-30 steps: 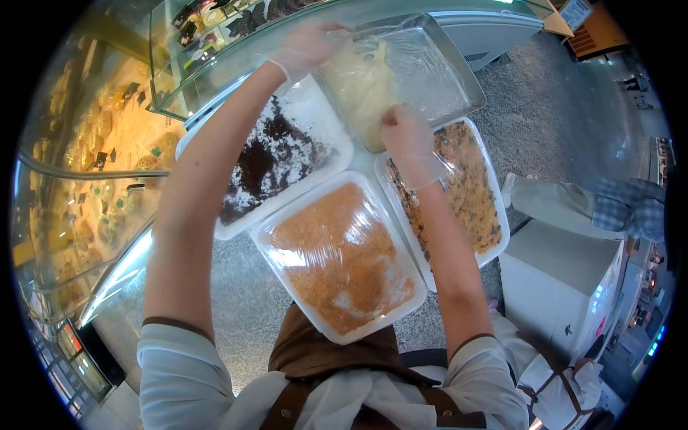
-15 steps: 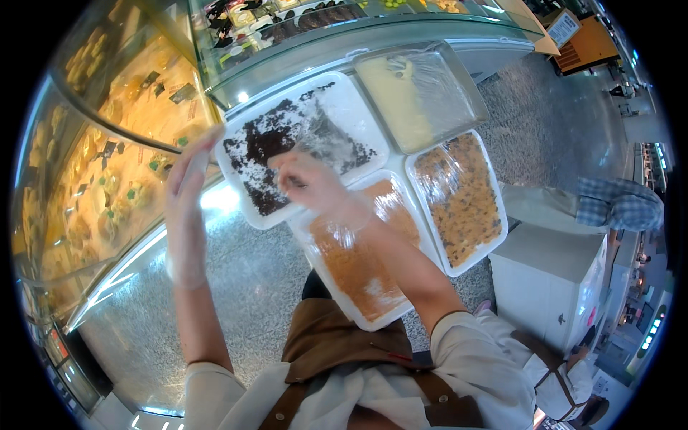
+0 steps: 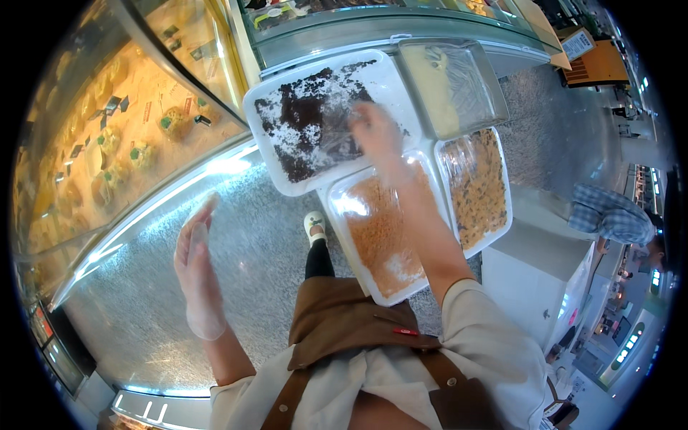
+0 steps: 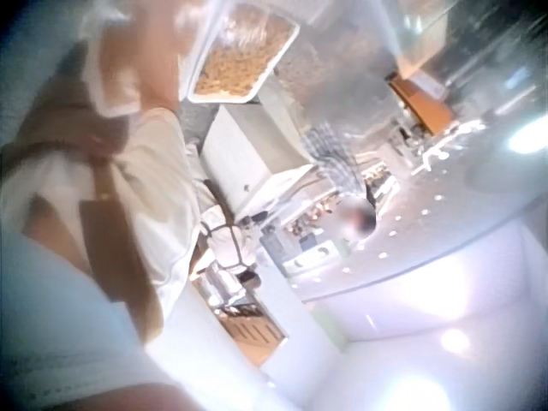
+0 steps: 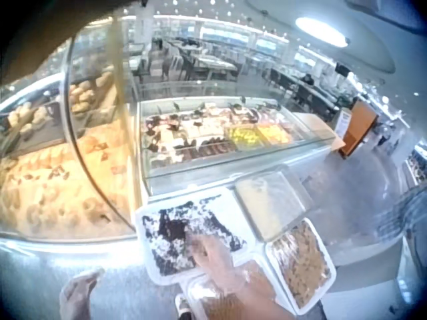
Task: The person assembles a dessert by filling a dough ball with green grapes, yellow fruit, and red fruit, then sealing it. They roll the sealed ball in a dark crumb coating and hand it to a customer. Finally, they wash their hands at a sink.
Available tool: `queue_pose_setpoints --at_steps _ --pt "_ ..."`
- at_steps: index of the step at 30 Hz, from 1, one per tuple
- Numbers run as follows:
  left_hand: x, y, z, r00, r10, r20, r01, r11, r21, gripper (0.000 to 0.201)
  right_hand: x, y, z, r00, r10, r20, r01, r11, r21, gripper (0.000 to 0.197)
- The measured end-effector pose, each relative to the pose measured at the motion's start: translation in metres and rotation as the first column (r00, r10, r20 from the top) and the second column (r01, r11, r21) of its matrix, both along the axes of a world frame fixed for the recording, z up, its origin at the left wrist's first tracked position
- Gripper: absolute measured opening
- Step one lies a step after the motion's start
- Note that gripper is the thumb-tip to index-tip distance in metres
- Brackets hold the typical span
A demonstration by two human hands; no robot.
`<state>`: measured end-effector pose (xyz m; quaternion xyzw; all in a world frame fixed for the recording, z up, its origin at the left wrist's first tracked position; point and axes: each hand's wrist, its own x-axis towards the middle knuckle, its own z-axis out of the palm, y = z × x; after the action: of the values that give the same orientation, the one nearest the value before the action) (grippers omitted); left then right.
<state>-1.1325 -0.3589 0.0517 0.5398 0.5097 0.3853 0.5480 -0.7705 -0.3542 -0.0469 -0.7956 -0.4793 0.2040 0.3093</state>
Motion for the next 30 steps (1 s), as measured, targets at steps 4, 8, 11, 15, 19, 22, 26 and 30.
queue_pose_setpoints --at_steps 4,8,11,15,19,22,26,30 --pt "-0.010 -0.004 -0.002 1.000 0.029 0.011 -0.028 0.999 -0.041 0.046 0.046 0.027 -0.032 0.932 -0.116 0.344 0.269 0.857 -0.440 0.049" --pt "-0.019 -0.005 -0.012 0.994 0.005 0.111 -0.001 0.999 -0.039 0.048 0.042 0.026 -0.059 0.887 -0.084 0.453 0.306 0.842 -0.444 0.044" --pt "-0.016 -0.004 -0.009 0.986 0.067 0.153 -0.049 0.992 -0.116 0.047 0.040 0.032 -0.058 0.947 -0.156 0.280 0.277 0.837 -0.472 0.043" --pt "-0.025 -0.006 -0.017 0.977 0.059 0.206 -0.038 0.993 -0.108 0.047 0.002 0.043 -0.033 0.965 -0.222 -0.136 0.173 0.936 -0.306 0.039" --pt "-0.030 -0.005 -0.020 0.979 0.004 0.203 0.005 0.999 -0.043 0.050 -0.081 0.080 -0.028 0.834 -0.239 -0.498 0.168 0.968 -0.184 0.028" --pt "-0.033 -0.007 -0.014 0.984 -0.034 0.176 0.033 0.999 0.006 0.051 -0.142 0.105 -0.035 0.921 0.016 -0.389 -0.020 1.000 -0.008 0.018" --pt "-0.037 -0.022 -0.004 0.975 -0.147 0.166 0.113 0.974 0.195 0.059 -0.188 0.112 -0.035 0.933 0.285 -0.220 -0.289 0.957 0.015 0.016" --pt "-0.056 -0.054 -0.022 0.963 -0.180 0.202 0.165 0.982 0.088 0.060 -0.222 0.054 -0.091 0.867 0.313 -0.387 -0.197 0.930 0.310 0.012"
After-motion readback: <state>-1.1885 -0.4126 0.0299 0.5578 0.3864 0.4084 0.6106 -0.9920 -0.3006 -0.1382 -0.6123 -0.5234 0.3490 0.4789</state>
